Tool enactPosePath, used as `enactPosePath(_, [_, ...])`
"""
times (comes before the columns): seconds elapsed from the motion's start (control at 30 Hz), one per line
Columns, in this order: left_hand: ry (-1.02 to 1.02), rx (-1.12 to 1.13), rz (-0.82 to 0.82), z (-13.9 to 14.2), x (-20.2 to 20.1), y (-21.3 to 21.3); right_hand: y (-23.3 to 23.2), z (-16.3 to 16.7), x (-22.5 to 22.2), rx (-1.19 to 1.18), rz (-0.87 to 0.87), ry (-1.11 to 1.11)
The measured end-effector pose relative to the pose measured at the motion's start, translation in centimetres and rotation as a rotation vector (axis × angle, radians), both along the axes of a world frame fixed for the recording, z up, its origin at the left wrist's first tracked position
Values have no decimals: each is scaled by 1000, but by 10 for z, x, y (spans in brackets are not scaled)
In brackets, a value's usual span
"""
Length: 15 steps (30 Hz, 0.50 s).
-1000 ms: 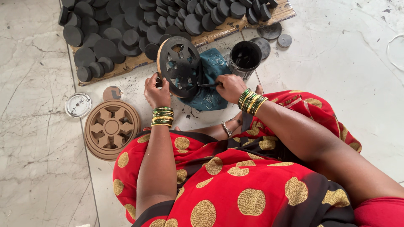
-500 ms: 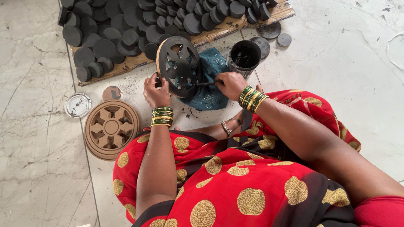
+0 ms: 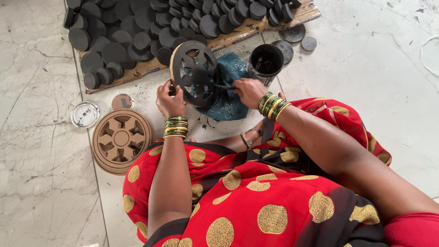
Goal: The person sits on the floor and paints carved wooden decorative discs black, using a brush dipped from a cup of black paint. They hold each disc steady with one hand while brushing its recessed patterned face, working through discs one at a time, with many already-painted black discs stacked on a board nearby.
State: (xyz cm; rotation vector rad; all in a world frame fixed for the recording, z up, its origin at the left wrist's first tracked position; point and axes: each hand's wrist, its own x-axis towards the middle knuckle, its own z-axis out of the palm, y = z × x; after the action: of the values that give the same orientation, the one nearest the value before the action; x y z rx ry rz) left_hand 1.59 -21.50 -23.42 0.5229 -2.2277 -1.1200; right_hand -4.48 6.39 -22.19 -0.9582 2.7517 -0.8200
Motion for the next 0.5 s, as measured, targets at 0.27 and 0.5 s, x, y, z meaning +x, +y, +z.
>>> enactPosePath(0.27, [-2,58,22,-2,-4,-1,7,5,-7,-14,-171,85])
enactPosePath(0.5, [2,71,57,-2,-7,-6,5,2,-9,6,-162,-14])
